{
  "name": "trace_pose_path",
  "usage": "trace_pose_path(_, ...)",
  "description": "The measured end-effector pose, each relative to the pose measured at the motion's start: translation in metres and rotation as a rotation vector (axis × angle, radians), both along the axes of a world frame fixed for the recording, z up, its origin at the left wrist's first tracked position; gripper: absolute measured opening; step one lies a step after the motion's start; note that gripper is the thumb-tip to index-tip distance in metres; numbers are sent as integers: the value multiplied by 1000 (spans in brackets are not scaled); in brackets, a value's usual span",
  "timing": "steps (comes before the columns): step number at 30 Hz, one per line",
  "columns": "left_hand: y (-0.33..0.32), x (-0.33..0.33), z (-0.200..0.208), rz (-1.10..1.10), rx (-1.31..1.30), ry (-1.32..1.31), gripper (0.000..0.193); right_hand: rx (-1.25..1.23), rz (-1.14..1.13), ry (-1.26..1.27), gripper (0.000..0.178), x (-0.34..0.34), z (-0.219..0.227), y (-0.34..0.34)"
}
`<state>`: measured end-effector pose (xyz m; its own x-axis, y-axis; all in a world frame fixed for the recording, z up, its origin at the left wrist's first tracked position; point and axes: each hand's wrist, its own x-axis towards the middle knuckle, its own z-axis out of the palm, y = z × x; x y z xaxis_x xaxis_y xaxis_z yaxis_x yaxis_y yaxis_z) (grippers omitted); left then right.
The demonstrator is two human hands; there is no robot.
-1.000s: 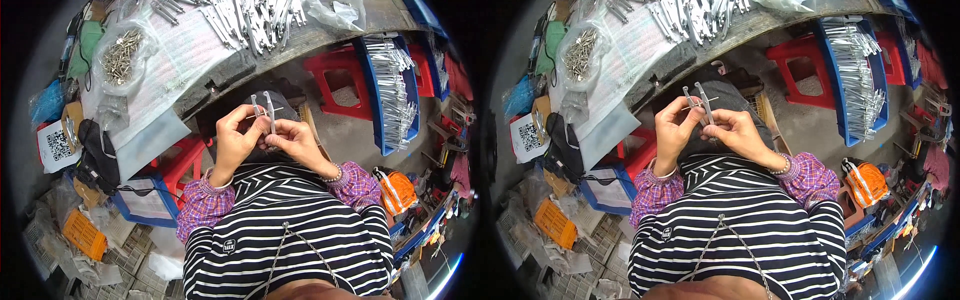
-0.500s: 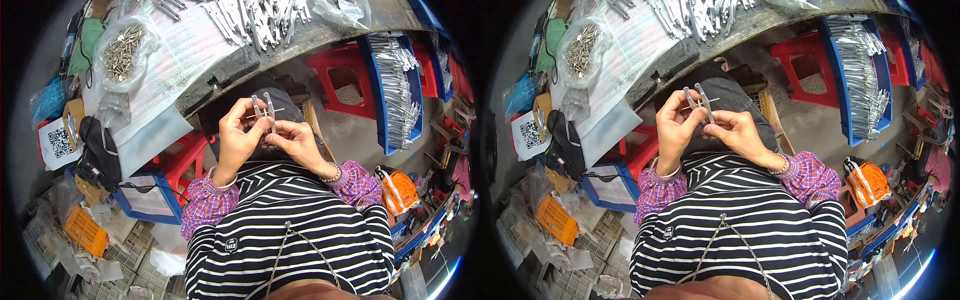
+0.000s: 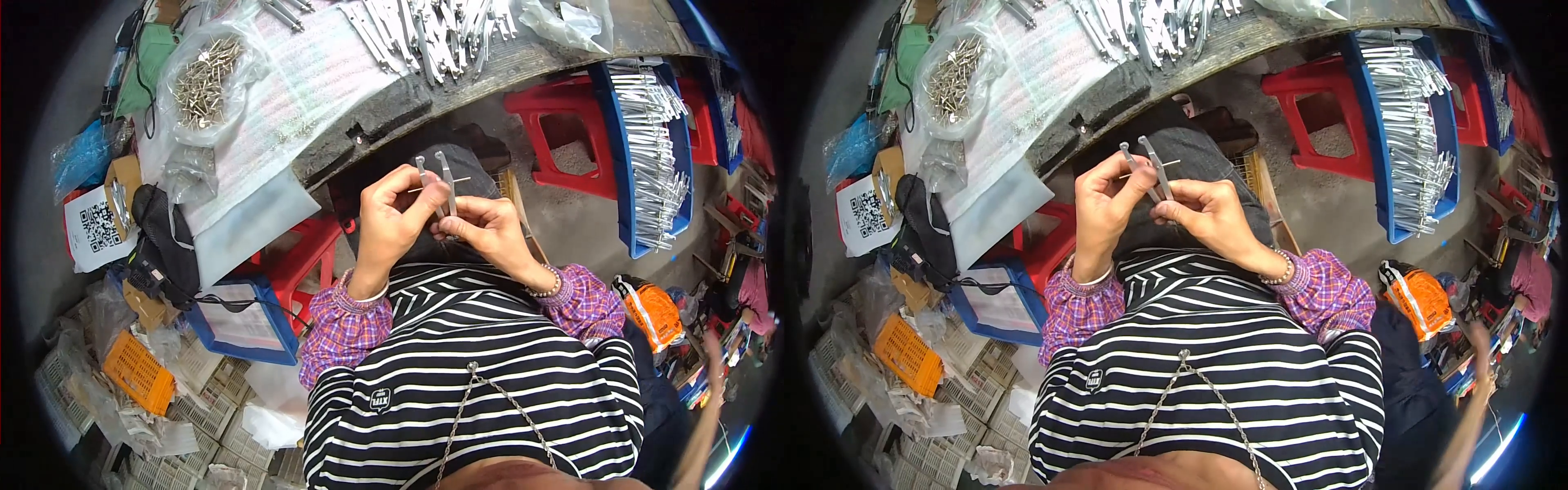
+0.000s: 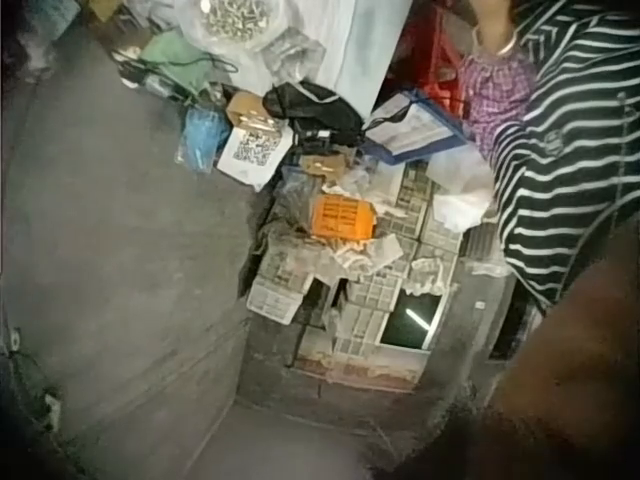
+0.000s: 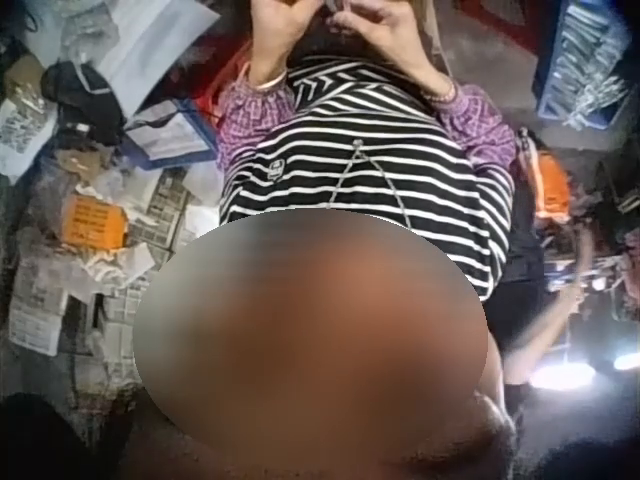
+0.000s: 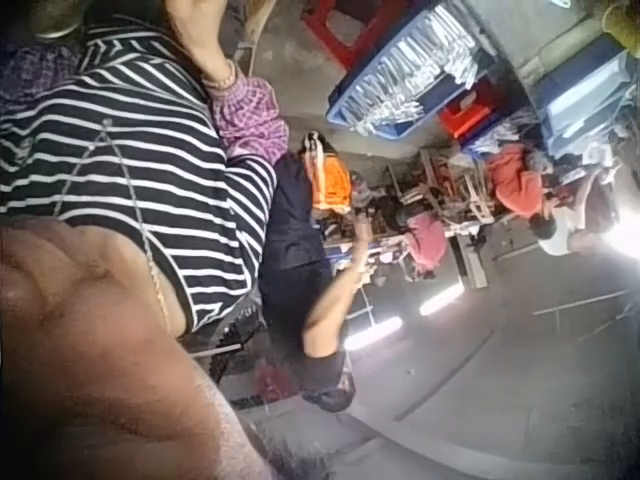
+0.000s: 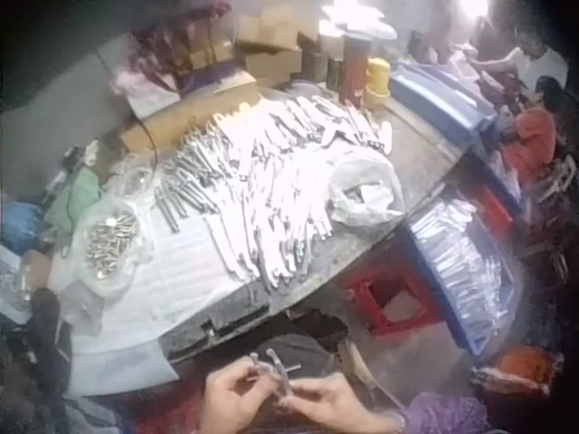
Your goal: The recorder is assembling small metal parts by inserting metal pins into two-pronged brackets at a factory workstation.
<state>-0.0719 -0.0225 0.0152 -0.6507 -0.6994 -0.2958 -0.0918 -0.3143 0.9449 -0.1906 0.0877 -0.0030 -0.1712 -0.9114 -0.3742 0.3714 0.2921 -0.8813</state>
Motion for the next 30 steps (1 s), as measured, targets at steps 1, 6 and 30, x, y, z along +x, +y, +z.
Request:
trace_pose_path(1, 2, -2, 0, 36, -6, 26, 18, -1, 1, -1, 18, 0, -2, 0)
trace_pose_path(6, 1, -2, -6, 83, 8, 85, 17, 0, -10, -3, 18, -2, 0, -1)
trace_pose_path(30, -1, -7, 3, 46, -19, 35, 14, -15, -14, 24, 15, -4, -4, -1)
